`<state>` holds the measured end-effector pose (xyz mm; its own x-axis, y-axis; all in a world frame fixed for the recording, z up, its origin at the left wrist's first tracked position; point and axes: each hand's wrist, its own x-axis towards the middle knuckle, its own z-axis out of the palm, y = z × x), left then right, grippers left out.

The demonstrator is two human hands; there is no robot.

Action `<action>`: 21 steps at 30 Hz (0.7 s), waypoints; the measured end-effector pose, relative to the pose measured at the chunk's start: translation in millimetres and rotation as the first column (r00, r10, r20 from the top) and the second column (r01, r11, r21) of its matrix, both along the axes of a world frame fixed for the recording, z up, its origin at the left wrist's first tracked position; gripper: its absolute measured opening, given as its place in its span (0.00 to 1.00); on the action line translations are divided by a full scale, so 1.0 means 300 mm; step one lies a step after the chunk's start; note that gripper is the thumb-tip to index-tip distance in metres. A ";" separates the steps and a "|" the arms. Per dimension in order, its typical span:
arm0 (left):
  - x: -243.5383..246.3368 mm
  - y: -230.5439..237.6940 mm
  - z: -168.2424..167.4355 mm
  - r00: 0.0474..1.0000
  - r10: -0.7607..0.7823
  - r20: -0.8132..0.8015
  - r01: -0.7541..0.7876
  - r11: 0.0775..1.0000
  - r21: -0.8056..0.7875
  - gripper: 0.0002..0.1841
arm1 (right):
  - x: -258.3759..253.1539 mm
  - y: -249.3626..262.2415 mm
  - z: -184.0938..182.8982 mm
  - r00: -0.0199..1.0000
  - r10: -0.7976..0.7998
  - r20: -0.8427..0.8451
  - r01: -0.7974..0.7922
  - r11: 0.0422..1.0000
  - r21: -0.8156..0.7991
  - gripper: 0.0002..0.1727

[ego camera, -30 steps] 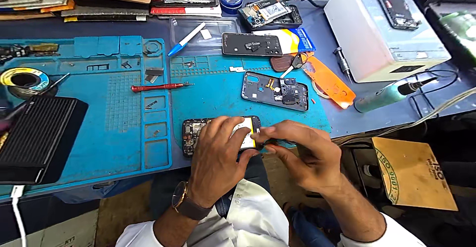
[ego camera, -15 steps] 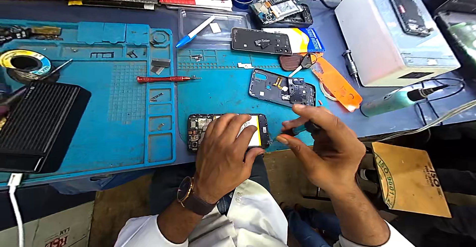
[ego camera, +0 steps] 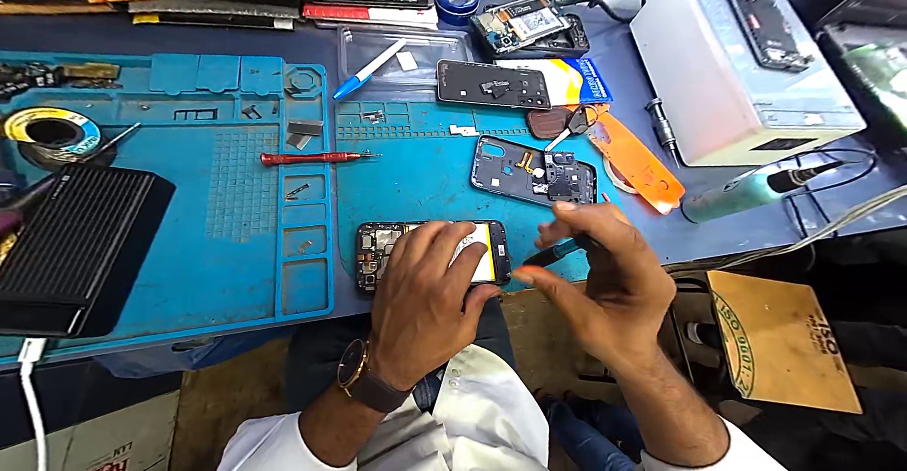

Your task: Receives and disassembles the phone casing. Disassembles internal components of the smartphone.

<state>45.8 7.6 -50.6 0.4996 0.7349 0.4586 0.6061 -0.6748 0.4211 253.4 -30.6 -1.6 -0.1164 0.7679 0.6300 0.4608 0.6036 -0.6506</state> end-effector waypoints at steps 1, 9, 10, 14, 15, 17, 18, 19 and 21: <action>0.000 -0.001 0.000 1.000 0.000 -0.001 0.000 1.000 -0.003 0.23 | -0.001 0.000 -0.001 1.000 -0.025 -0.011 0.025 1.000 0.004 0.28; 0.001 0.001 0.000 1.000 -0.005 -0.015 0.005 1.000 0.007 0.23 | 0.007 0.008 0.003 0.999 -0.033 0.013 0.033 0.999 -0.016 0.31; 0.001 -0.001 -0.001 1.000 -0.002 -0.015 0.002 1.000 0.006 0.23 | 0.008 0.005 0.007 1.000 -0.015 -0.006 0.015 1.000 -0.028 0.31; -0.001 -0.001 -0.002 1.000 -0.003 -0.019 0.003 1.000 0.004 0.23 | 0.015 0.000 0.026 0.986 0.164 -0.037 -0.167 0.982 -0.086 0.32; -0.001 -0.001 -0.001 1.000 -0.006 -0.018 0.006 1.000 0.003 0.23 | 0.014 0.002 0.018 0.992 0.124 -0.006 -0.124 0.990 -0.062 0.33; 0.000 -0.001 0.000 1.000 -0.004 -0.013 0.004 1.000 0.002 0.23 | 0.003 0.004 0.003 0.999 -0.018 0.033 0.018 1.000 -0.005 0.34; 0.000 -0.001 0.002 1.000 -0.002 -0.014 0.002 1.000 -0.002 0.23 | 0.001 0.002 0.003 0.999 -0.044 0.029 0.044 0.999 -0.004 0.34; -0.001 -0.002 0.005 1.000 0.000 -0.021 0.000 1.000 -0.009 0.23 | 0.004 -0.002 0.009 1.000 -0.014 0.006 0.014 1.000 -0.028 0.33; -0.002 -0.003 0.012 0.999 0.005 -0.035 -0.005 1.000 -0.020 0.23 | 0.013 -0.002 0.024 0.990 0.121 -0.067 -0.126 0.989 -0.080 0.32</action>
